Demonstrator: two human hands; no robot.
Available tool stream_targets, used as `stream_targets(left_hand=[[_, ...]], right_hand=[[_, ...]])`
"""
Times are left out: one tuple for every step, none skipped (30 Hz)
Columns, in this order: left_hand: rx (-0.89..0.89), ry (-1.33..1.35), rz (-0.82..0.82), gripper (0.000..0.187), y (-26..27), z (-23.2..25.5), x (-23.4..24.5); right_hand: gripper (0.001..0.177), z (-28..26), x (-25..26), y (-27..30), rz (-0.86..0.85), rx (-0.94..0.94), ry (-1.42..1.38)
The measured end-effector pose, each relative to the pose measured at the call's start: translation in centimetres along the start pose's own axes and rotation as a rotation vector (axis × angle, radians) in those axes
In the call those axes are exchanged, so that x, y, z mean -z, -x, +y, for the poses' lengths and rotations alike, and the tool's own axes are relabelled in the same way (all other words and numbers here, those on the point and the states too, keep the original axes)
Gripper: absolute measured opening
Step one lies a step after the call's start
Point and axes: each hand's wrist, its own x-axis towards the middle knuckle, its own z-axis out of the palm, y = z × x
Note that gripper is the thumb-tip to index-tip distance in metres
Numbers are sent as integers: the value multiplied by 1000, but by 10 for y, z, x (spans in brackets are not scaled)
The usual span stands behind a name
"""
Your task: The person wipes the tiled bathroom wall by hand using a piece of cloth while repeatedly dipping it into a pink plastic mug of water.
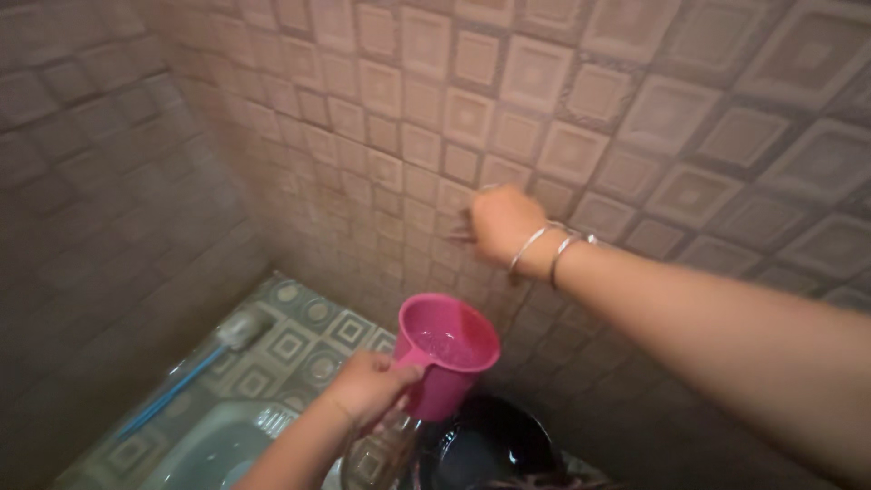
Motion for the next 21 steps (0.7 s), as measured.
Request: stream_targets(left_hand=[[8,19,-12,32,4,-4,5],[15,37,-25,32,9,-6,10],[22,55,-35,32,15,-6,14],[16,24,-31,30,22,-5,19],[11,-2,-22,27,33,-4,26],[7,-27,-12,25,45,-2,33],[16,42,-17,23,57,0,39],[24,112,-21,22,67,3,43],[29,179,-35,22,78,6,48],[1,233,-33,23,89,7,54],[-28,281,-42,24,98,9,56],[-58,329,-50,25,105,11,58],[-50,302,-13,26,109,14,59],[-43,274,24,26,113,17,61],[-36,248,60,26,116,19,62],[-44,257,55,25,120,21,64],[-54,263,48,24,123,24,66],[-64,268,40,24,126,25,67],[-88,269,42,25,129,29,68],[-111,271,44,26,132,32,69],[-134,270,42,28,135,35,68]], right_hand=[[25,-15,0,-1,26,64,-9],[33,-32,-2,-1,-119,122,-36],[43,-50,-8,-2,-263,182,-62],[42,-68,-14,-3,-426,194,-65],[43,-84,-22,-2,-589,214,-63],[43,-94,-32,4,-615,228,-79],[44,-102,-44,9,-644,250,-95],[48,-108,-55,11,-603,259,-178],[52,-110,-63,13,-563,258,-262],[56,-110,-70,12,-525,257,-347],[56,-106,-73,12,-600,265,-402],[56,-102,-75,12,-676,273,-458],[58,-100,-74,13,-751,275,-512],[47,-101,-71,13,-576,330,-398],[38,-101,-66,12,-400,379,-281],[34,-96,-57,12,-105,402,-203],[31,-89,-47,10,193,422,-122],[42,-85,-40,8,326,382,-132],[52,-77,-32,7,465,332,-138],[63,-71,-26,5,603,281,-143],[51,-67,-21,1,313,117,-276]])
